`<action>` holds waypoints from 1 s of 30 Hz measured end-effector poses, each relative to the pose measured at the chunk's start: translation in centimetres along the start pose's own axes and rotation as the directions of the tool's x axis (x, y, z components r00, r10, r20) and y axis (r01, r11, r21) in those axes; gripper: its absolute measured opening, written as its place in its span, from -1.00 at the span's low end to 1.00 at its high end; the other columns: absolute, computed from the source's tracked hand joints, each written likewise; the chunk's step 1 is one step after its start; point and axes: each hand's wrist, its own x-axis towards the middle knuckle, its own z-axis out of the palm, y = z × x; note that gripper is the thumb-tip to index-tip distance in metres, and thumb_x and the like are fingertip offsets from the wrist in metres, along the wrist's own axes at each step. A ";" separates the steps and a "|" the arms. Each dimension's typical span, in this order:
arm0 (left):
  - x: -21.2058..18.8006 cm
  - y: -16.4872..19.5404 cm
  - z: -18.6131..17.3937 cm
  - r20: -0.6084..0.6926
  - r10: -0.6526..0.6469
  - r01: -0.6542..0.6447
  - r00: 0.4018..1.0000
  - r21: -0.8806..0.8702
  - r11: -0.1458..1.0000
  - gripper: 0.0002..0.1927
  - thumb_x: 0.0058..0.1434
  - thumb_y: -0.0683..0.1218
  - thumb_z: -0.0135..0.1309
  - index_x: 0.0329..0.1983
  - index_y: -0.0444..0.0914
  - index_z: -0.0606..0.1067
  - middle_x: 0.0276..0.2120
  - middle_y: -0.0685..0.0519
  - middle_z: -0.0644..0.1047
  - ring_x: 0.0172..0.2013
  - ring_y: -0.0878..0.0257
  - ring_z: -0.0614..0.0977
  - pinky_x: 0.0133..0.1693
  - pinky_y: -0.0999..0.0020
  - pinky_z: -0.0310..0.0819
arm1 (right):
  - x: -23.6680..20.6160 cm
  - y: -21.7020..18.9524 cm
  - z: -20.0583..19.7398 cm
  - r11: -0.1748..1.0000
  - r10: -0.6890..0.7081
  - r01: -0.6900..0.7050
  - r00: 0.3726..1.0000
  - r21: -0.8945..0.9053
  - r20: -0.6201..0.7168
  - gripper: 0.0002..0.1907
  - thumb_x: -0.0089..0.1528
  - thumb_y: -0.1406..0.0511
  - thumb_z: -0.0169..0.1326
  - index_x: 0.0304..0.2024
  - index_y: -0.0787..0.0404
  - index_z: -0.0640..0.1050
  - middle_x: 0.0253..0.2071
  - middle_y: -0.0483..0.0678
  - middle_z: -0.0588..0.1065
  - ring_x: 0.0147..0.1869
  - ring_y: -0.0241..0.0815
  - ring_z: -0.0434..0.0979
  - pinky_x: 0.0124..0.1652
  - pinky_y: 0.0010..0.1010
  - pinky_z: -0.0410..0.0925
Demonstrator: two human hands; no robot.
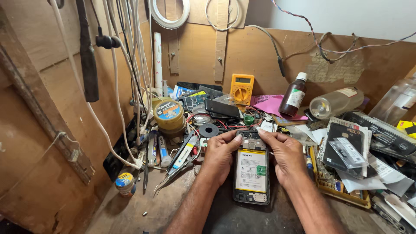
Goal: The person uses a small screwdriver to tighten screws on the internal frame of a disassembled smartphone. They then place the back cover onto the phone and press along the edges to secure it.
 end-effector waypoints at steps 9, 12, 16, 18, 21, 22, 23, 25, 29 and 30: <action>0.3 -0.2 -0.1 -0.024 0.009 -0.010 1.000 -0.026 1.000 -0.72 0.34 -0.22 0.08 0.06 -0.47 0.55 -0.16 -0.07 0.66 -0.22 0.25 0.68 -0.11 0.34 0.60 | -0.8 -0.4 0.1 0.999 0.033 -0.034 0.998 0.007 0.058 -0.77 0.24 0.29 0.20 -0.15 0.34 0.64 -0.24 -0.03 0.64 -0.22 -0.31 0.62 -0.17 -0.48 0.49; 0.4 0.2 -0.3 -0.057 0.044 -0.048 0.997 -0.075 0.996 -0.72 0.36 -0.20 0.06 0.08 -0.43 0.56 -0.17 -0.05 0.66 -0.22 0.27 0.67 -0.11 0.35 0.60 | -1.8 -1.0 -0.1 0.991 0.130 -0.125 0.986 -0.052 0.107 -0.75 0.26 0.26 0.15 -0.14 0.32 0.64 -0.25 -0.03 0.64 -0.23 -0.27 0.61 -0.19 -0.40 0.51; 0.2 0.4 -0.3 -0.079 0.059 -0.066 0.995 -0.095 0.993 -0.70 0.34 -0.17 0.05 0.08 -0.40 0.56 -0.17 -0.05 0.67 -0.21 0.28 0.68 -0.09 0.35 0.61 | -2.7 -0.8 -0.3 0.983 0.135 -0.121 0.986 -0.138 0.100 -0.77 0.24 0.31 0.17 -0.13 0.34 0.65 -0.26 -0.02 0.63 -0.28 -0.24 0.60 -0.23 -0.36 0.50; 0.2 0.5 -0.3 -0.064 0.050 -0.056 0.997 -0.094 0.994 -0.69 0.34 -0.16 0.05 0.09 -0.40 0.56 -0.16 -0.05 0.66 -0.20 0.29 0.68 -0.09 0.35 0.61 | -2.4 -0.5 -0.5 0.985 0.113 -0.101 0.990 -0.137 0.081 -0.78 0.22 0.34 0.20 -0.14 0.36 0.65 -0.27 0.00 0.63 -0.28 -0.22 0.59 -0.23 -0.35 0.49; -0.1 0.7 -0.2 -0.039 0.013 -0.015 0.999 -0.052 0.999 -0.68 0.38 -0.15 0.10 0.10 -0.45 0.51 -0.13 -0.07 0.65 -0.17 0.26 0.69 -0.08 0.35 0.63 | -1.6 0.2 -0.9 0.994 0.064 -0.060 0.997 -0.086 0.042 -0.80 0.20 0.37 0.22 -0.14 0.36 0.65 -0.27 0.02 0.63 -0.28 -0.21 0.60 -0.21 -0.35 0.50; -0.1 0.9 -0.1 -0.029 -0.044 0.044 0.999 0.019 0.999 -0.67 0.36 -0.15 0.11 0.10 -0.44 0.51 -0.14 -0.06 0.65 -0.18 0.26 0.69 -0.12 0.32 0.66 | -1.3 0.4 -1.2 0.998 0.053 -0.051 0.998 -0.044 0.028 -0.80 0.19 0.37 0.22 -0.15 0.35 0.64 -0.27 0.00 0.63 -0.28 -0.22 0.60 -0.19 -0.35 0.50; -0.4 1.0 0.0 -0.026 -0.102 0.104 0.994 0.091 0.990 -0.66 0.33 -0.14 0.12 0.11 -0.42 0.51 -0.15 -0.05 0.65 -0.19 0.26 0.70 -0.17 0.30 0.68 | -1.0 0.7 -1.5 0.999 0.045 -0.045 0.999 -0.002 0.015 -0.80 0.19 0.38 0.21 -0.15 0.34 0.63 -0.27 -0.01 0.62 -0.27 -0.22 0.61 -0.18 -0.35 0.51; -1.1 1.2 0.1 -0.013 -0.190 0.188 0.982 0.239 0.953 -0.64 0.27 -0.17 0.15 0.12 -0.38 0.51 -0.15 -0.03 0.65 -0.20 0.26 0.70 -0.24 0.28 0.69 | -0.5 0.9 -2.1 1.000 0.015 -0.014 0.999 0.019 -0.030 -0.81 0.21 0.38 0.22 -0.14 0.33 0.63 -0.26 -0.01 0.63 -0.24 -0.22 0.60 -0.16 -0.35 0.49; -1.7 1.5 0.5 0.012 -0.253 0.231 0.967 0.368 0.901 -0.59 0.19 -0.27 0.15 0.14 -0.36 0.51 -0.14 -0.01 0.67 -0.22 0.24 0.70 -0.33 0.27 0.65 | -0.3 1.0 -2.5 0.999 0.026 -0.024 0.998 0.033 -0.062 -0.81 0.23 0.38 0.23 -0.11 0.31 0.63 -0.23 -0.02 0.62 -0.19 -0.24 0.58 -0.13 -0.40 0.44; -1.7 1.6 0.6 0.005 -0.251 0.233 0.968 0.358 0.904 -0.58 0.19 -0.29 0.13 0.15 -0.37 0.50 -0.14 -0.02 0.67 -0.22 0.23 0.71 -0.35 0.25 0.65 | -0.4 0.9 -2.4 0.998 0.054 -0.052 0.998 0.038 -0.035 -0.79 0.23 0.36 0.22 -0.10 0.32 0.62 -0.22 -0.01 0.62 -0.19 -0.23 0.58 -0.13 -0.39 0.46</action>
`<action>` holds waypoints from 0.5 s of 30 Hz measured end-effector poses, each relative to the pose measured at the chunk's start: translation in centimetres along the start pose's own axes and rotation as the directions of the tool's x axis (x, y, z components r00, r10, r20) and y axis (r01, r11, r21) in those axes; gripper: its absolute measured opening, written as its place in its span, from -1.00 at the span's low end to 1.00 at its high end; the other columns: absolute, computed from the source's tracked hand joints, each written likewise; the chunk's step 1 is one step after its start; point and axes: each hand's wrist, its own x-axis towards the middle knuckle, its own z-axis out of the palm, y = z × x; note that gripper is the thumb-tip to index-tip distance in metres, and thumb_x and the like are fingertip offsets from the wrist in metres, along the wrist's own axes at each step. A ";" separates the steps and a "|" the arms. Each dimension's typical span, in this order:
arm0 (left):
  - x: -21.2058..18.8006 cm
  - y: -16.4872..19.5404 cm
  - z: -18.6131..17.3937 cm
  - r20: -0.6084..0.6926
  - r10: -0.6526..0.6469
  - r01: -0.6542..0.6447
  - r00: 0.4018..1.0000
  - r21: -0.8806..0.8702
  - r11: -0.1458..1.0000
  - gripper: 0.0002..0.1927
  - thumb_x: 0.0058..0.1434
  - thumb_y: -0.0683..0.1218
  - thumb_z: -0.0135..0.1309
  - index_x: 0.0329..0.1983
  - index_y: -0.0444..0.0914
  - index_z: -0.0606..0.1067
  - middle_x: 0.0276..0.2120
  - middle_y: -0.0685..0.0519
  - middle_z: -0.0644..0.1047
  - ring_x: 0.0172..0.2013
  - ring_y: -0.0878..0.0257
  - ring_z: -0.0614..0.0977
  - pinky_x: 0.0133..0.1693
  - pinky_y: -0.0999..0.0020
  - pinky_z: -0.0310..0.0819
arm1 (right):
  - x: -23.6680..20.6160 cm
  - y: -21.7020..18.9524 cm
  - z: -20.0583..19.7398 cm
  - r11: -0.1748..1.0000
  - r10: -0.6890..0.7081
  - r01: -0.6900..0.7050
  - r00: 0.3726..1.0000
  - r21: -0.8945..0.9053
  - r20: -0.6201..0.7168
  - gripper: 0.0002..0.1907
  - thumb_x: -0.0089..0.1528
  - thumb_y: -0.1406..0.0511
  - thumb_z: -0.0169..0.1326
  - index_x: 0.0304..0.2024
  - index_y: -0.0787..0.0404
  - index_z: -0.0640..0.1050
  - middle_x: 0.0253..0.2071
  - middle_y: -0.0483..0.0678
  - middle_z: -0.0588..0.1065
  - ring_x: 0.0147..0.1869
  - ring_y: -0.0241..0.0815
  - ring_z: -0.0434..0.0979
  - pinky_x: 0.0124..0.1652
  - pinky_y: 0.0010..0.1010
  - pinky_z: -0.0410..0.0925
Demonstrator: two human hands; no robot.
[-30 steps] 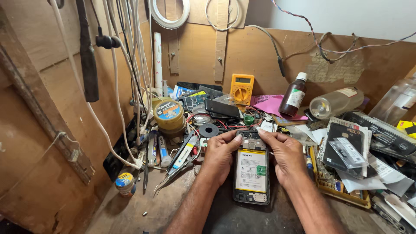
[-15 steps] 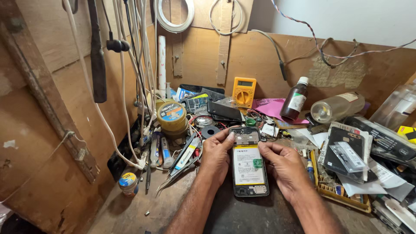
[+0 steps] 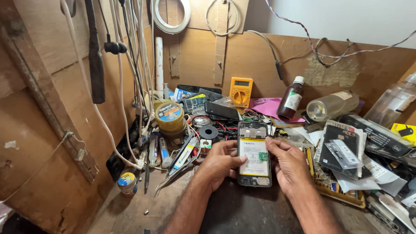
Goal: The person uses a small screwdriver to tighten screws on the internal frame of a disassembled smartphone. They then place the back cover onto the phone and press along the edges to secure it.
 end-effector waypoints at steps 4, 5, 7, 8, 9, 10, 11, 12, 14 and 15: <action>0.2 0.0 -0.1 -0.073 0.052 -0.061 0.996 -0.123 0.991 -0.57 0.22 -0.31 0.05 0.19 -0.37 0.46 -0.10 -0.05 0.68 -0.20 0.18 0.72 -0.31 0.23 0.71 | -1.2 -1.0 0.9 0.995 0.091 -0.086 0.990 -0.048 0.110 -0.72 0.19 0.36 0.19 -0.05 0.34 0.60 -0.18 0.02 0.63 -0.19 -0.22 0.62 -0.14 -0.39 0.51; 0.3 -0.1 -0.2 -0.108 0.068 -0.083 0.992 -0.140 0.987 -0.57 0.23 -0.31 0.04 0.19 -0.36 0.45 -0.10 -0.06 0.68 -0.20 0.17 0.72 -0.30 0.23 0.70 | -1.6 -1.2 1.1 0.992 0.110 -0.100 0.984 -0.079 0.137 -0.69 0.17 0.38 0.20 -0.03 0.34 0.59 -0.17 0.03 0.63 -0.19 -0.22 0.63 -0.14 -0.40 0.51; 0.5 -0.3 -0.4 -0.170 0.100 -0.130 0.980 -0.174 0.976 -0.58 0.24 -0.32 0.04 0.19 -0.37 0.45 -0.09 -0.08 0.67 -0.19 0.16 0.72 -0.28 0.22 0.71 | -2.5 -1.9 1.3 0.977 0.097 -0.062 0.981 -0.203 0.167 -0.66 0.19 0.38 0.22 0.02 0.37 0.60 -0.17 -0.01 0.62 -0.21 -0.27 0.57 -0.23 -0.45 0.40; 0.6 -0.3 -0.6 -0.195 0.116 -0.154 0.974 -0.191 0.969 -0.58 0.24 -0.32 0.04 0.19 -0.38 0.45 -0.09 -0.09 0.67 -0.18 0.17 0.73 -0.25 0.22 0.72 | -2.9 -2.1 1.4 0.964 0.093 -0.042 0.979 -0.264 0.184 -0.64 0.20 0.38 0.23 0.05 0.38 0.61 -0.16 -0.03 0.61 -0.22 -0.29 0.54 -0.28 -0.48 0.35; 0.7 -0.4 -0.7 -0.219 0.131 -0.177 0.967 -0.209 0.962 -0.59 0.24 -0.32 0.05 0.18 -0.39 0.45 -0.09 -0.09 0.67 -0.17 0.17 0.73 -0.23 0.22 0.73 | -3.2 -2.2 1.6 0.960 0.114 -0.063 0.978 -0.273 0.174 -0.63 0.18 0.39 0.22 0.04 0.38 0.60 -0.17 -0.03 0.62 -0.23 -0.28 0.56 -0.27 -0.44 0.40; 0.8 -0.4 -0.7 -0.232 0.125 -0.180 0.965 -0.235 0.955 -0.58 0.23 -0.33 0.05 0.18 -0.38 0.44 -0.09 -0.09 0.67 -0.17 0.16 0.73 -0.22 0.21 0.73 | -3.3 -2.3 1.6 0.956 0.131 -0.082 0.978 -0.280 0.161 -0.63 0.15 0.40 0.21 0.03 0.37 0.59 -0.18 -0.03 0.62 -0.23 -0.27 0.59 -0.25 -0.39 0.46; 0.9 -0.3 -0.8 -0.244 0.120 -0.183 0.962 -0.259 0.948 -0.58 0.23 -0.33 0.05 0.19 -0.38 0.43 -0.09 -0.10 0.67 -0.17 0.15 0.73 -0.20 0.20 0.74 | -3.4 -2.4 1.6 0.953 0.147 -0.099 0.978 -0.287 0.148 -0.62 0.13 0.41 0.20 0.02 0.36 0.58 -0.18 -0.03 0.63 -0.23 -0.26 0.61 -0.24 -0.34 0.52; 1.0 -0.3 -0.8 -0.257 0.114 -0.188 0.960 -0.284 0.940 -0.57 0.22 -0.33 0.04 0.19 -0.37 0.42 -0.09 -0.10 0.66 -0.17 0.15 0.73 -0.19 0.18 0.74 | -3.4 -2.4 1.6 0.952 0.143 -0.088 0.975 -0.295 0.170 -0.63 0.14 0.41 0.21 0.01 0.38 0.59 -0.20 0.00 0.63 -0.25 -0.24 0.61 -0.25 -0.35 0.52; 1.0 -0.2 -0.9 -0.261 0.104 -0.177 0.960 -0.273 0.945 -0.57 0.24 -0.32 0.04 0.20 -0.36 0.41 -0.08 -0.10 0.66 -0.16 0.15 0.73 -0.18 0.17 0.74 | -3.2 -2.2 1.5 0.948 0.138 -0.067 0.967 -0.310 0.214 -0.65 0.16 0.40 0.22 -0.01 0.43 0.60 -0.22 0.07 0.61 -0.30 -0.20 0.60 -0.28 -0.36 0.53; 1.0 -0.2 -1.0 -0.264 0.100 -0.173 0.959 -0.268 0.948 -0.57 0.24 -0.31 0.04 0.21 -0.36 0.41 -0.07 -0.10 0.66 -0.15 0.15 0.73 -0.18 0.16 0.73 | -3.1 -2.2 1.4 0.950 0.137 -0.069 0.969 -0.305 0.207 -0.66 0.16 0.40 0.22 -0.02 0.45 0.60 -0.22 0.09 0.61 -0.31 -0.19 0.61 -0.29 -0.37 0.53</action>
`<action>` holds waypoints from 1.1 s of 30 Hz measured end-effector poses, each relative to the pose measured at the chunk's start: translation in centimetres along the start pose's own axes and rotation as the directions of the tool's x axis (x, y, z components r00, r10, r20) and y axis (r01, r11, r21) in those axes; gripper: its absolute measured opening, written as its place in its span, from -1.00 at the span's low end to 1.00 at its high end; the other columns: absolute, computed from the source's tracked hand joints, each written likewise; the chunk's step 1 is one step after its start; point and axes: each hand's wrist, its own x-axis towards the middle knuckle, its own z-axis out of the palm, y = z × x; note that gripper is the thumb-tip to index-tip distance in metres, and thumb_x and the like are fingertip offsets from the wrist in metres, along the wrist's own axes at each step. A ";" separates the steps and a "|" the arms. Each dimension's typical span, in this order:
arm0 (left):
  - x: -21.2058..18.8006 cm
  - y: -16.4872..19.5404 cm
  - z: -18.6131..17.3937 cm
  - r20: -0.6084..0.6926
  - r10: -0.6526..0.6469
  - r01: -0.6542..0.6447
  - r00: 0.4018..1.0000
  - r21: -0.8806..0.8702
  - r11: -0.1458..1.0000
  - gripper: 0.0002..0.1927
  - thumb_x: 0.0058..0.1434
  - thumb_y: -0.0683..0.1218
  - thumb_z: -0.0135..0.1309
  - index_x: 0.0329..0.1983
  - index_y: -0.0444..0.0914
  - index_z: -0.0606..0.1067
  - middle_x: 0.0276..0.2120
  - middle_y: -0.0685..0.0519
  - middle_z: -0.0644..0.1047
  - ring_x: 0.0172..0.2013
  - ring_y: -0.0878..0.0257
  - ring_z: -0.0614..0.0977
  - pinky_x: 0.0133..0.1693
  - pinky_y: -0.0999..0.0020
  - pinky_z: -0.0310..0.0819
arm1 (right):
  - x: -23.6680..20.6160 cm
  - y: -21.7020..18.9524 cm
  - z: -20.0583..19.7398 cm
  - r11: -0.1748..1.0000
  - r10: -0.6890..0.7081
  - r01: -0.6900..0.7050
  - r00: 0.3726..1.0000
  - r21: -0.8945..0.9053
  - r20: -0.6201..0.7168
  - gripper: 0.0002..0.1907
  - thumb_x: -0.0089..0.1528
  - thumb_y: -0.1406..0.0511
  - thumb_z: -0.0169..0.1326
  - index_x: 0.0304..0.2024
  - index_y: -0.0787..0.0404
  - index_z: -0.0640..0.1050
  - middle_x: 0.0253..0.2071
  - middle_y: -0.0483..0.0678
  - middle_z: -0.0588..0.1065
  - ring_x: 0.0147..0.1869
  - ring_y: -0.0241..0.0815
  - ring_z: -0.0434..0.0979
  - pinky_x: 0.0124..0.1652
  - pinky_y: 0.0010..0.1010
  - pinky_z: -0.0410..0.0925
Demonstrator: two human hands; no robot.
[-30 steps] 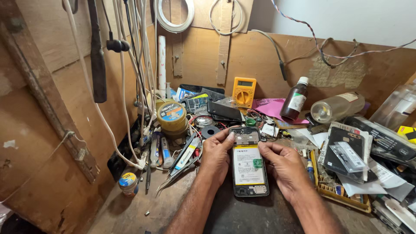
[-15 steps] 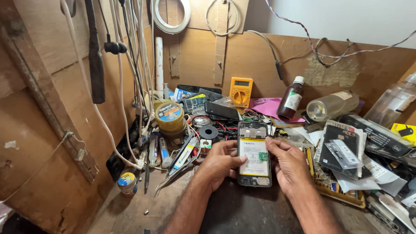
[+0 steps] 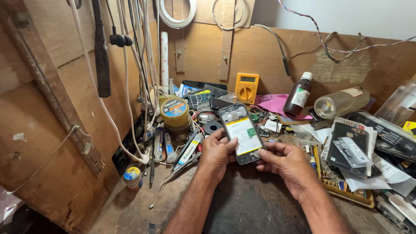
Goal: The person uses a small screwdriver to tighten screws on the internal frame of a disassembled smartphone. They then place the back cover onto the phone and press along the edges to secure it.
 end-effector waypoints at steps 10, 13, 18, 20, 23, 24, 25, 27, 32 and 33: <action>-0.1 0.1 0.0 0.011 0.009 -0.008 1.000 -0.047 0.999 -0.57 0.26 -0.31 0.04 0.22 -0.36 0.41 -0.06 -0.11 0.66 -0.16 0.14 0.72 -0.19 0.17 0.72 | -0.2 -0.1 0.2 0.997 0.010 -0.007 0.999 0.077 -0.032 -0.65 0.16 0.42 0.21 -0.02 0.50 0.59 -0.17 0.11 0.63 -0.28 -0.16 0.64 -0.23 -0.38 0.57; 0.0 0.2 0.0 -0.016 0.029 -0.030 0.999 -0.050 0.998 -0.56 0.26 -0.31 0.04 0.23 -0.36 0.40 -0.06 -0.11 0.66 -0.16 0.15 0.72 -0.20 0.17 0.72 | -0.2 -0.3 0.3 0.998 0.004 -0.003 1.000 0.060 -0.028 -0.62 0.15 0.43 0.21 0.01 0.51 0.58 -0.16 0.12 0.63 -0.26 -0.14 0.66 -0.21 -0.38 0.58; 0.1 0.1 0.1 -0.034 0.011 -0.012 0.999 -0.046 0.999 -0.54 0.25 -0.31 0.04 0.24 -0.34 0.38 -0.06 -0.13 0.66 -0.17 0.14 0.73 -0.18 0.17 0.74 | 0.1 0.2 0.4 0.999 -0.032 0.033 0.998 0.034 -0.047 -0.62 0.15 0.45 0.22 0.02 0.52 0.58 -0.19 0.15 0.63 -0.27 -0.09 0.65 -0.20 -0.33 0.56; 0.0 0.1 0.1 -0.024 0.013 -0.014 1.000 -0.045 0.999 -0.55 0.25 -0.31 0.04 0.23 -0.35 0.39 -0.07 -0.11 0.66 -0.17 0.16 0.73 -0.18 0.17 0.73 | 0.2 0.3 0.5 0.998 -0.031 0.035 0.997 0.046 -0.069 -0.61 0.16 0.44 0.21 0.03 0.50 0.57 -0.20 0.14 0.63 -0.27 -0.08 0.65 -0.19 -0.32 0.56; 0.0 0.2 0.1 -0.020 0.028 -0.029 0.999 -0.047 0.998 -0.58 0.26 -0.29 0.05 0.21 -0.35 0.42 -0.08 -0.09 0.66 -0.18 0.20 0.73 -0.20 0.21 0.74 | -0.2 0.1 0.6 0.995 -0.056 0.058 0.998 0.079 -0.031 -0.59 0.16 0.44 0.21 0.05 0.50 0.57 -0.19 0.11 0.64 -0.25 -0.14 0.65 -0.18 -0.34 0.58; 0.0 0.3 0.0 -0.022 0.036 -0.037 0.999 -0.048 0.998 -0.59 0.26 -0.29 0.05 0.20 -0.34 0.43 -0.09 -0.09 0.66 -0.18 0.21 0.73 -0.22 0.23 0.74 | -0.3 -0.1 0.7 0.995 -0.042 0.043 0.999 0.095 -0.014 -0.60 0.16 0.43 0.20 0.05 0.49 0.57 -0.18 0.10 0.64 -0.24 -0.17 0.66 -0.17 -0.35 0.58; -0.1 0.3 0.0 -0.020 0.050 -0.051 0.999 -0.049 0.997 -0.61 0.26 -0.29 0.06 0.18 -0.35 0.43 -0.10 -0.09 0.66 -0.20 0.22 0.72 -0.25 0.25 0.72 | -0.4 -0.4 0.7 0.993 -0.028 0.027 1.000 0.112 0.003 -0.60 0.16 0.42 0.20 0.04 0.47 0.57 -0.18 0.08 0.64 -0.22 -0.20 0.67 -0.16 -0.36 0.58; 0.0 0.2 0.0 -0.014 0.081 -0.082 0.997 -0.050 0.995 -0.63 0.27 -0.28 0.08 0.16 -0.35 0.45 -0.12 -0.08 0.66 -0.24 0.24 0.71 -0.31 0.30 0.67 | -0.4 -0.4 1.3 0.993 -0.025 0.022 0.999 0.117 0.029 -0.62 0.14 0.43 0.20 0.02 0.44 0.56 -0.18 0.06 0.64 -0.21 -0.23 0.68 -0.16 -0.36 0.59; 0.0 -0.2 0.0 -0.046 0.076 -0.077 0.996 -0.014 0.997 -0.64 0.26 -0.26 0.08 0.14 -0.32 0.47 -0.15 -0.04 0.68 -0.28 0.29 0.70 -0.40 0.41 0.60 | -0.6 0.6 2.3 0.997 -0.072 0.072 0.997 0.041 0.006 -0.66 0.13 0.45 0.24 -0.03 0.43 0.56 -0.24 0.10 0.63 -0.32 -0.17 0.65 -0.25 -0.34 0.56; 0.0 -0.2 -0.1 -0.045 0.078 -0.078 0.996 -0.016 0.997 -0.64 0.26 -0.26 0.09 0.14 -0.32 0.48 -0.16 -0.04 0.68 -0.29 0.30 0.70 -0.41 0.43 0.59 | -0.5 0.7 2.3 0.996 -0.083 0.083 0.997 0.041 0.005 -0.66 0.13 0.45 0.24 -0.03 0.44 0.56 -0.25 0.10 0.63 -0.33 -0.17 0.64 -0.25 -0.35 0.56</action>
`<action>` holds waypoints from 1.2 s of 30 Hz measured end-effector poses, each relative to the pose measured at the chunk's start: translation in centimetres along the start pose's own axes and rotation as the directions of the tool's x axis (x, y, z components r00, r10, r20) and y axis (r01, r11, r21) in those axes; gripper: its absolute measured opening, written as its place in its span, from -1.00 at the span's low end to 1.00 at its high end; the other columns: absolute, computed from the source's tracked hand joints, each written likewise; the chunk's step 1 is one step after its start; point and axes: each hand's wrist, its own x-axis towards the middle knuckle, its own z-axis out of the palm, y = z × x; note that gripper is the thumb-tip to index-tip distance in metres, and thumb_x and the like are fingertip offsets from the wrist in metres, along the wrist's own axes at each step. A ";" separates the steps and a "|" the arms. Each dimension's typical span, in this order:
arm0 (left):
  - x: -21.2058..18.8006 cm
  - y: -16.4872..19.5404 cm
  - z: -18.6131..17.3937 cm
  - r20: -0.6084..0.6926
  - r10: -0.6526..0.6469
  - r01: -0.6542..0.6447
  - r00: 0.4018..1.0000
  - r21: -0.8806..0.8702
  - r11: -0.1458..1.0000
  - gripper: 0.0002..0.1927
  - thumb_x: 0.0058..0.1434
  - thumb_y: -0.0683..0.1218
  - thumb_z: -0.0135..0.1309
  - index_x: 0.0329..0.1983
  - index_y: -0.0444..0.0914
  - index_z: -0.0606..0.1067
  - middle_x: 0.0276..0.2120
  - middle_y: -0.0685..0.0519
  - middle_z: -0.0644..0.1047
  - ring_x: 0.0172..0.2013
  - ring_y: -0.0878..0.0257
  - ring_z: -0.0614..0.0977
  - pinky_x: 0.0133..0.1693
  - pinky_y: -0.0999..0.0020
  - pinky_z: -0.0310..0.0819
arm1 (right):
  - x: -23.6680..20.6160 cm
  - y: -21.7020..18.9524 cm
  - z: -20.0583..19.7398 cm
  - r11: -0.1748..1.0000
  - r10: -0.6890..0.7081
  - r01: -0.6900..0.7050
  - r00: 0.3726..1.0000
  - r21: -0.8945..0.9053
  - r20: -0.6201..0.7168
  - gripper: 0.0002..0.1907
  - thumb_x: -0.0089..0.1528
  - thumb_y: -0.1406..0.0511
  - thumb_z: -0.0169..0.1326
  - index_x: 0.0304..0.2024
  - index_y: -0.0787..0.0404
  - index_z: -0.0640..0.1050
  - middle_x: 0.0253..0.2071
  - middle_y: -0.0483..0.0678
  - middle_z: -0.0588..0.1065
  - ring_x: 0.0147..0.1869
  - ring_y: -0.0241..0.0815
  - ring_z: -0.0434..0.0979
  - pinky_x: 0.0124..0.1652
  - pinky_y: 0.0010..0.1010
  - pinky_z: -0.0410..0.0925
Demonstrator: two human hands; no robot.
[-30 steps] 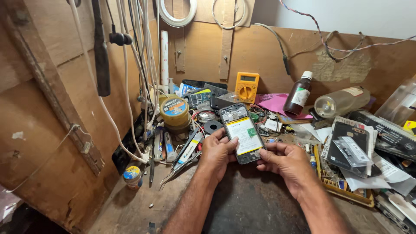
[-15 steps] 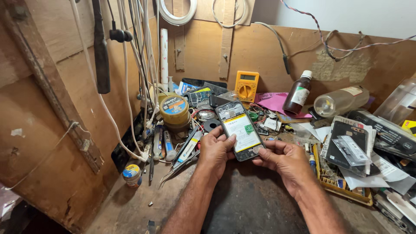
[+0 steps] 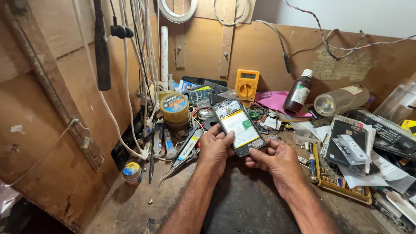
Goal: The person uses a small screwdriver to tighten screws on the internal frame of a disassembled smartphone. They then place the back cover onto the phone and press along the edges to secure it.
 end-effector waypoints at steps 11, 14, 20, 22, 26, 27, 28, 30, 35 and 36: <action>0.3 -0.6 0.1 -0.005 0.038 -0.038 0.999 -0.035 0.999 -0.62 0.24 -0.29 0.09 0.14 -0.33 0.47 -0.15 -0.06 0.68 -0.27 0.28 0.72 -0.35 0.40 0.66 | -0.4 0.3 1.1 0.995 -0.083 0.085 0.996 -0.060 0.040 -0.53 0.06 0.47 0.29 0.04 0.34 0.53 -0.28 0.10 0.62 -0.34 -0.18 0.64 -0.32 -0.32 0.56; 0.3 -0.6 0.3 0.026 0.024 -0.022 0.999 -0.077 0.997 -0.62 0.24 -0.30 0.08 0.15 -0.35 0.46 -0.13 -0.07 0.67 -0.23 0.24 0.73 -0.27 0.34 0.72 | -0.4 0.1 1.0 0.998 -0.047 0.048 0.999 -0.048 0.027 -0.48 0.05 0.46 0.29 0.08 0.31 0.51 -0.26 0.07 0.63 -0.32 -0.18 0.63 -0.31 -0.31 0.55; -0.3 0.3 0.3 0.052 0.002 0.000 0.999 -0.042 0.999 -0.61 0.25 -0.31 0.06 0.17 -0.33 0.46 -0.11 -0.09 0.66 -0.21 0.20 0.71 -0.26 0.26 0.68 | -0.2 -0.7 -0.6 0.999 -0.035 0.035 0.999 0.010 -0.006 -0.68 0.26 0.27 0.13 -0.05 0.40 0.60 -0.20 0.00 0.64 -0.21 -0.26 0.64 -0.21 -0.30 0.57; -0.5 0.3 0.6 0.067 -0.023 0.028 0.997 -0.065 0.998 -0.60 0.24 -0.31 0.05 0.16 -0.31 0.45 -0.12 -0.07 0.67 -0.21 0.21 0.72 -0.26 0.27 0.72 | -0.1 -0.4 -1.0 0.998 -0.036 0.038 0.999 0.049 -0.028 -0.70 0.29 0.27 0.12 -0.07 0.40 0.62 -0.21 0.03 0.62 -0.22 -0.23 0.62 -0.21 -0.28 0.55; -0.6 0.4 0.6 0.034 -0.030 0.032 0.999 -0.071 0.997 -0.61 0.25 -0.29 0.07 0.17 -0.31 0.46 -0.14 -0.06 0.67 -0.25 0.24 0.72 -0.31 0.33 0.68 | 0.4 0.2 -1.8 0.983 0.014 -0.004 0.998 0.184 -0.054 -0.72 0.27 0.29 0.11 -0.09 0.39 0.62 -0.19 0.04 0.63 -0.19 -0.20 0.64 -0.18 -0.28 0.55; -0.5 0.4 0.5 0.024 -0.022 0.024 0.999 -0.070 0.997 -0.61 0.26 -0.29 0.08 0.17 -0.33 0.47 -0.14 -0.06 0.68 -0.26 0.25 0.71 -0.33 0.35 0.66 | 0.6 0.3 -2.0 0.982 0.025 -0.012 0.997 0.188 -0.067 -0.73 0.27 0.30 0.12 -0.09 0.41 0.61 -0.20 0.06 0.63 -0.20 -0.18 0.64 -0.18 -0.28 0.55; -0.4 0.4 0.5 0.026 -0.020 0.022 0.999 -0.074 0.997 -0.62 0.26 -0.29 0.08 0.17 -0.33 0.47 -0.15 -0.06 0.67 -0.26 0.26 0.71 -0.33 0.34 0.66 | 0.8 0.4 -2.2 0.981 0.039 -0.023 0.996 0.190 -0.080 -0.73 0.27 0.31 0.13 -0.10 0.43 0.61 -0.20 0.07 0.63 -0.20 -0.16 0.64 -0.18 -0.27 0.55; -0.3 0.3 0.3 0.029 -0.017 0.020 0.999 -0.085 0.996 -0.62 0.27 -0.29 0.09 0.17 -0.34 0.46 -0.15 -0.07 0.67 -0.27 0.26 0.70 -0.32 0.32 0.66 | 1.0 0.9 -2.3 0.982 0.055 -0.033 0.992 0.187 -0.112 -0.74 0.26 0.34 0.14 -0.11 0.45 0.61 -0.21 0.10 0.63 -0.21 -0.12 0.64 -0.18 -0.26 0.56; 0.0 -0.1 0.1 0.016 -0.029 0.030 0.999 -0.054 0.998 -0.61 0.23 -0.30 0.08 0.16 -0.30 0.46 -0.15 -0.05 0.67 -0.25 0.25 0.72 -0.30 0.30 0.68 | 1.1 1.3 -2.4 0.982 0.069 -0.036 0.982 0.184 -0.175 -0.77 0.23 0.38 0.17 -0.14 0.48 0.60 -0.22 0.14 0.62 -0.22 -0.06 0.64 -0.19 -0.22 0.57; 0.1 -0.2 0.0 0.017 -0.037 0.038 0.999 -0.061 0.997 -0.60 0.22 -0.30 0.07 0.15 -0.30 0.46 -0.14 -0.05 0.67 -0.24 0.24 0.72 -0.28 0.27 0.71 | 1.1 1.3 -2.3 0.984 0.070 -0.037 0.981 0.177 -0.181 -0.77 0.23 0.39 0.17 -0.14 0.49 0.60 -0.22 0.14 0.62 -0.22 -0.06 0.64 -0.19 -0.21 0.57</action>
